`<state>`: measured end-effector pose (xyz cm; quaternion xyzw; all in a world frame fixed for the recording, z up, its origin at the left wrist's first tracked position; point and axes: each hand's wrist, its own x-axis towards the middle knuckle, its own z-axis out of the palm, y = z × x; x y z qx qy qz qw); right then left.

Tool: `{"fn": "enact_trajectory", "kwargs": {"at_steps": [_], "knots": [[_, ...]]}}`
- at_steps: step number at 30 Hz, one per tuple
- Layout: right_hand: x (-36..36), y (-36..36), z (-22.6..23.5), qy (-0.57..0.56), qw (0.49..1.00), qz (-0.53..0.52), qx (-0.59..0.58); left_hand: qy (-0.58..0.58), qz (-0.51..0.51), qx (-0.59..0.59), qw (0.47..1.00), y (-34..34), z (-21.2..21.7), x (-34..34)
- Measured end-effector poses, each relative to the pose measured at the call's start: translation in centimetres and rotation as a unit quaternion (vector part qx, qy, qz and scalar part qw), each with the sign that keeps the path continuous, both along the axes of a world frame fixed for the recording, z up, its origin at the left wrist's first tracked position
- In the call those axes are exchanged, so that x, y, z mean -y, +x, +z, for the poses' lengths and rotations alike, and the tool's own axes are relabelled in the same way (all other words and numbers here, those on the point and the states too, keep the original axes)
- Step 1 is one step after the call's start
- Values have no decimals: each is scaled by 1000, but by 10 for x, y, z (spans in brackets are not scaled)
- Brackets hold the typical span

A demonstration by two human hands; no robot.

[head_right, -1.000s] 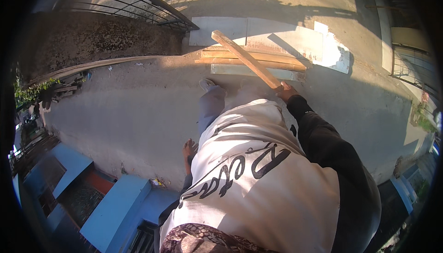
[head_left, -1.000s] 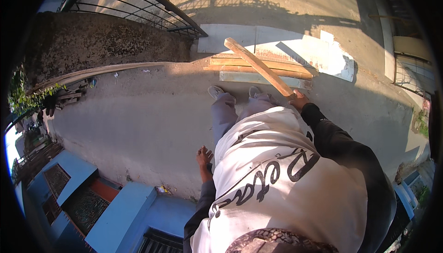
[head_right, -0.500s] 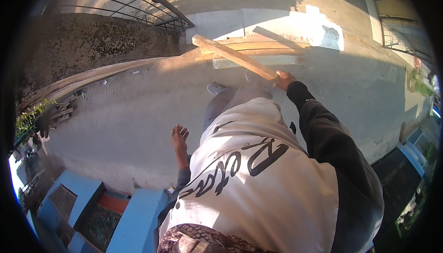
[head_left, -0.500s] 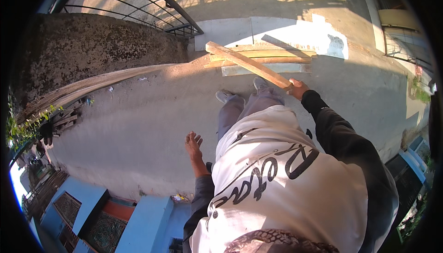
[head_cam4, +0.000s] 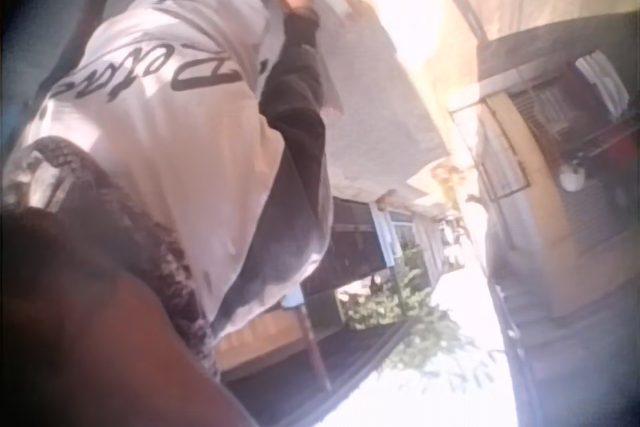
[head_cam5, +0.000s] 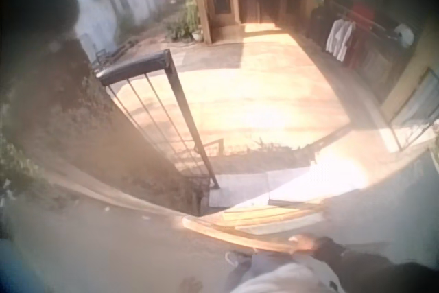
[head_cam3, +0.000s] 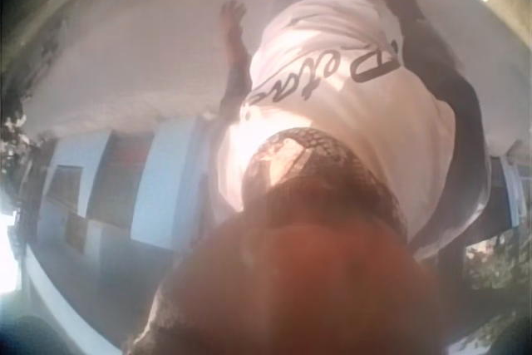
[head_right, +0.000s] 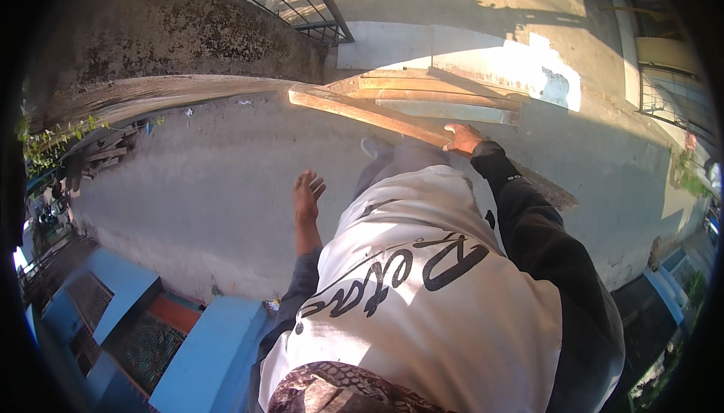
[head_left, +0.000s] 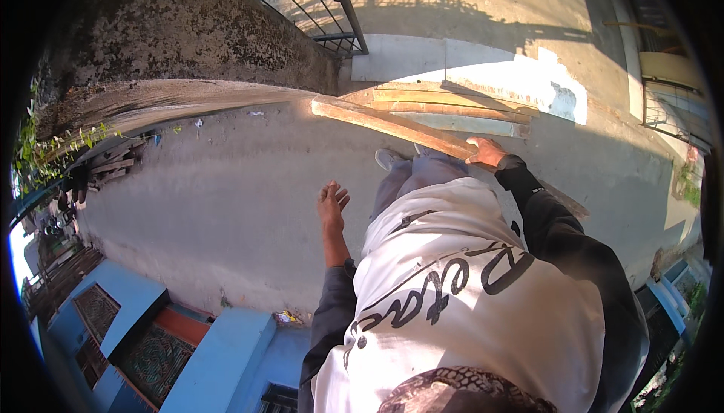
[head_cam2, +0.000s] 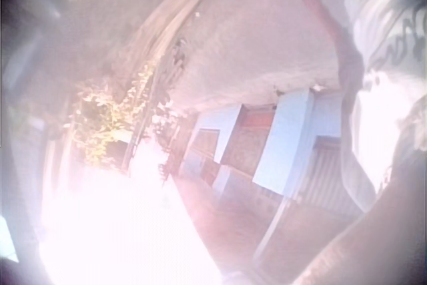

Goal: The person walks along a narrow alleyway and picks up wooden planks from a pile. They carry the planks to a nearby doorway and place them on the ground. The person repeats this process several times, moving more planks from the pile to the doorway.

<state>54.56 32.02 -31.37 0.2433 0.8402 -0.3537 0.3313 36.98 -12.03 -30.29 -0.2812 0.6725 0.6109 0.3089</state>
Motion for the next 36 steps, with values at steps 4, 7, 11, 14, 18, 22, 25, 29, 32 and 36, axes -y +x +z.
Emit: {"fn": "enact_trajectory", "kwargs": {"at_steps": [4, 7, 11, 14, 18, 22, 25, 29, 32, 36], "knots": [[23, -33, 6, -41, 999, 2, -7, 28, 43, -15, 999, -8, 14, -3], [41, -44, 6, -46, 996, 6, -76, 63, 101, -47, 992, -23, 42, -11], [62, -70, 18, -67, 993, 65, -70, 115, 190, -129, 967, -33, 69, -1], [71, -78, 6, -77, 981, 136, -117, 157, 206, -195, 946, -37, 103, -14], [79, -100, 3, -104, 971, 155, -151, 147, 237, -241, 930, -33, 122, -6], [82, -114, 0, -109, 969, 158, -155, 160, 253, -286, 910, -29, 138, -9], [80, -116, 0, -71, 967, 161, -182, 151, 243, -304, 909, -25, 153, -22], [77, -113, 1, -29, 976, 119, -178, 91, 241, -330, 908, -24, 170, -42], [54, -88, -1, -45, 992, 38, -113, 39, 261, -338, 903, -21, 174, -59], [10, -29, -21, -30, 999, -7, -9, -47, 327, -361, 872, -17, 177, -66]]}}
